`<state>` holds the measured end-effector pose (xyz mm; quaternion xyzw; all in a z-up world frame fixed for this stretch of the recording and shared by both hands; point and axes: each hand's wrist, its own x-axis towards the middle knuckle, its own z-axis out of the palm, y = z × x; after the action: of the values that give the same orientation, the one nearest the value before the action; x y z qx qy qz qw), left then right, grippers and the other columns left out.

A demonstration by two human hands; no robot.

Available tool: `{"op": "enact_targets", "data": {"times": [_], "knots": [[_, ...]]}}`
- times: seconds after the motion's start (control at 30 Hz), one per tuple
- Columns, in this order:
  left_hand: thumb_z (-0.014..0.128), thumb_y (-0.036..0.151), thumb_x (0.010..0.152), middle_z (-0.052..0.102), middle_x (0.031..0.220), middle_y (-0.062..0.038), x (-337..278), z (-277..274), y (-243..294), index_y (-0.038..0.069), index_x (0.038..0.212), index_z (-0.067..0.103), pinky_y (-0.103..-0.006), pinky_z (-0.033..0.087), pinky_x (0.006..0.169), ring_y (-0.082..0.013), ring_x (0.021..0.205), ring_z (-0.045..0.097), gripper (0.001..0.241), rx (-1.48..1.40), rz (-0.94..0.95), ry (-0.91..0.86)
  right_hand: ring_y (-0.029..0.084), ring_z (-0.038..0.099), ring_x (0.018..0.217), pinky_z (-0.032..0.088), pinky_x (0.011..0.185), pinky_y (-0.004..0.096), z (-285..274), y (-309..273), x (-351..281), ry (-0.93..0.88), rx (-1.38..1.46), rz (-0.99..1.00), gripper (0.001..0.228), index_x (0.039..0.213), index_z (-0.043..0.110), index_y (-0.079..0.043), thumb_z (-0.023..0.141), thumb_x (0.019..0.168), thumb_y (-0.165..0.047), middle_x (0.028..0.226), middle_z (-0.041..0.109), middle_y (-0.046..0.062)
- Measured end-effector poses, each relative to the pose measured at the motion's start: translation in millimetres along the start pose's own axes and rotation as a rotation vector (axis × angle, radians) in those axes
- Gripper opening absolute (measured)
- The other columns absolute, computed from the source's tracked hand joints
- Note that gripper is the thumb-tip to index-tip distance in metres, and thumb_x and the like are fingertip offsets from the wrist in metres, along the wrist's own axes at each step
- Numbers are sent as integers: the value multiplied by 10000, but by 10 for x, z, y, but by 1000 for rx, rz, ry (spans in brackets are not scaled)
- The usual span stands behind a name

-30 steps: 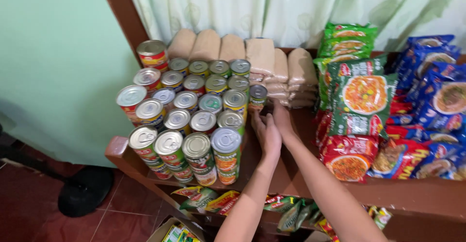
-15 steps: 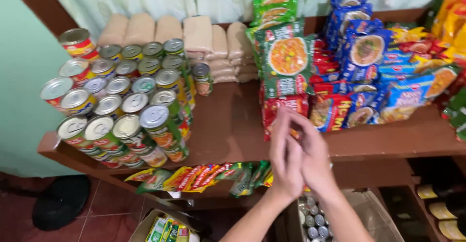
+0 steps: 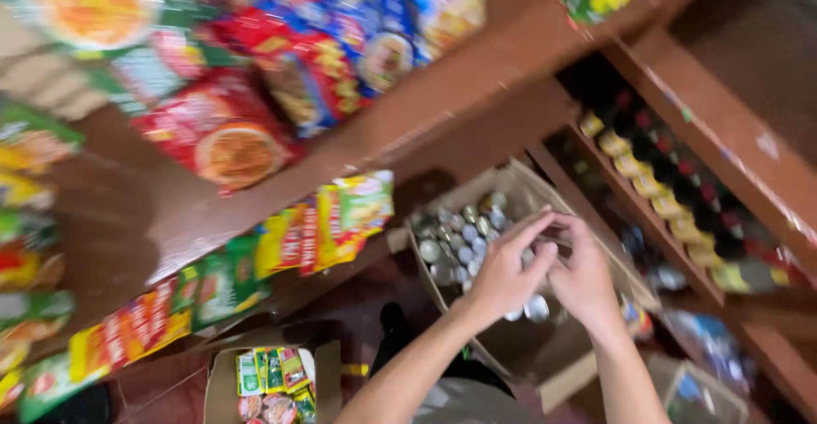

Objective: Placing various canned goods from a cardboard box onto grocery store shelves.

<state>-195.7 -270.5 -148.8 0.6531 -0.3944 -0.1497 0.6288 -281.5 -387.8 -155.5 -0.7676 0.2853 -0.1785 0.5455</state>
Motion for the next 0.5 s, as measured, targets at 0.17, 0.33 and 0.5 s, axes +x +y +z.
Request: {"op": "enact_targets", "data": {"times": [0.17,0.33,0.5], "knots": [[640,188,983,683,1362,-180,-231,639,-1314,39,1359,638,-379,517,1071,-309,1265,671,405,40,-274,-219,170,737,994,596,866,315,-216,1467,-100,-1,-67,178,389,1273,630,-23,631,885,1,1078,762,125],[642,203,976,764,1123,-169,-571,819,-2556,47,1290,664,-348,598,851,-248,1002,768,351,140,-652,-242,175,757,896,597,804,312,-42,2822,-272,15,-88,430,281,1170,715,-74,732,895,-128,977,798,97],[654,211,951,773,1039,-162,-1041,1049,-3771,83,1232,690,-358,607,814,-251,955,782,311,284,-709,-334,188,780,913,599,812,326,295,3808,-287,-16,-133,572,255,1100,728,-71,759,873,-181,976,797,103]]}}
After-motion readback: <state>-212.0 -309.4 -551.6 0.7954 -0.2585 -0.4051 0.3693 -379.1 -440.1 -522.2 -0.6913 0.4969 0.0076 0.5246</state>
